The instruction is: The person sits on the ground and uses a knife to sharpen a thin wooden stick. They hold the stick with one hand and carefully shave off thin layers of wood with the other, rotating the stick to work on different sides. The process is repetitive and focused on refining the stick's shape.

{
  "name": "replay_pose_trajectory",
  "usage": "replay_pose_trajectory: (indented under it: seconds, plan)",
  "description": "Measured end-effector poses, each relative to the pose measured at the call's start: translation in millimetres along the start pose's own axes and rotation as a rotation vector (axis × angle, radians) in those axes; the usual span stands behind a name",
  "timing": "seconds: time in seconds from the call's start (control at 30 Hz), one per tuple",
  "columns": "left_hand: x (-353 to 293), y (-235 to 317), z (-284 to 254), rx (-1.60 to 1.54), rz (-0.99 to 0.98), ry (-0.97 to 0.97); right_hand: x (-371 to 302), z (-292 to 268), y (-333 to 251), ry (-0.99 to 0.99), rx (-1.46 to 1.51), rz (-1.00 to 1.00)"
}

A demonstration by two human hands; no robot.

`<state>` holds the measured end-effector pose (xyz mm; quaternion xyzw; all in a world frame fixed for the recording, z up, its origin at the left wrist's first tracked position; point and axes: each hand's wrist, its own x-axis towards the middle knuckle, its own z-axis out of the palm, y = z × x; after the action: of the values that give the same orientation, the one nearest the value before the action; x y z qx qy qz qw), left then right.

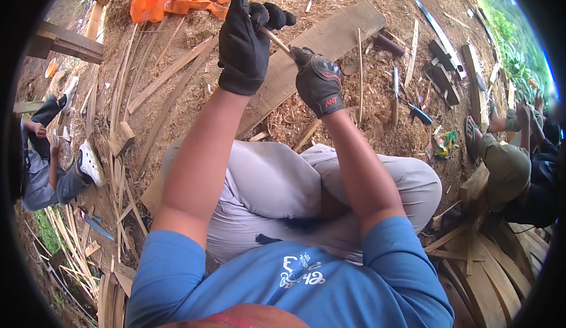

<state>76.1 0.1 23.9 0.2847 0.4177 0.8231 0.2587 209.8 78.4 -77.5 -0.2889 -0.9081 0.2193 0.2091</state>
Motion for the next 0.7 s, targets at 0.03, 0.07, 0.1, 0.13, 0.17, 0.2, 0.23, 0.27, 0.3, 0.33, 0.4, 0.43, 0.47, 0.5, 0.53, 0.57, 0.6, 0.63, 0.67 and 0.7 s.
replay_pose_trajectory:
  seconds: [0.03,0.07,0.1,0.13,0.17,0.2,0.23,0.27,0.3,0.33,0.4,0.43,0.47,0.5,0.53,0.57,0.6,0.63,0.67,0.7]
  plan:
    - [0.9,-0.3,-0.9,0.008,0.003,0.002,3.2,1.2,2.3,-0.05,-0.036,0.025]
    - [0.9,-1.5,-1.4,-0.021,-0.006,-0.02,4.4,0.7,5.4,-0.107,-0.067,0.049]
    - [0.7,-2.6,-1.6,-0.05,-0.015,-0.041,5.5,0.2,8.3,-0.164,-0.097,0.072]
    - [0.9,-1.9,-4.0,-0.072,-0.02,-0.052,9.1,1.2,5.9,-0.23,-0.123,0.087]
    - [1.3,-2.4,-4.3,0.093,0.005,-0.027,8.0,-0.7,2.1,-0.167,-0.13,0.023]
    - [3.4,-3.0,-4.6,0.071,0.011,-0.014,11.4,1.5,1.0,-0.094,-0.054,-0.019]
    - [2.6,-3.5,0.7,0.041,0.003,-0.007,8.0,0.9,4.8,-0.024,0.015,-0.044]
    - [1.8,-2.9,4.9,0.011,-0.005,0.0,4.8,0.3,9.7,0.047,0.084,-0.069]
    - [0.6,-1.6,5.9,0.081,0.012,-0.003,1.9,11.7,25.2,0.019,0.057,-0.06]
    - [0.6,-1.2,4.2,0.059,0.0,-0.023,4.8,9.2,21.3,-0.074,-0.007,-0.011]
    - [-1.7,-1.3,2.4,0.015,-0.027,-0.066,8.5,2.9,14.4,-0.26,-0.136,0.091]
    - [-1.5,-1.0,2.3,0.069,0.002,-0.09,3.7,5.5,14.3,-0.148,-0.104,0.014]
    - [-1.5,-0.5,-0.7,0.068,0.009,-0.073,4.6,0.9,2.9,-0.101,-0.043,-0.015]
    - [-0.6,0.2,-4.1,0.068,0.016,-0.055,8.4,-4.6,-7.9,-0.054,0.019,-0.045]
    - [-0.8,0.3,-1.1,0.058,0.015,-0.05,7.1,-12.2,-13.0,-0.001,0.073,-0.059]
    - [0.4,3.5,1.3,0.077,0.006,-0.028,8.1,-6.4,-4.8,0.031,0.078,-0.072]
    - [-2.9,1.8,2.2,0.048,-0.013,-0.029,5.3,0.0,5.6,-0.06,0.021,-0.024]
    - [-2.6,1.5,1.7,0.022,-0.019,-0.033,8.9,1.1,8.0,-0.141,-0.035,0.014]
    - [-2.5,1.1,1.1,-0.005,-0.024,-0.037,11.6,2.0,10.2,-0.222,-0.092,0.052]
    - [-1.6,-0.8,0.9,0.062,-0.032,-0.057,13.6,2.0,12.8,-0.282,-0.156,0.096]
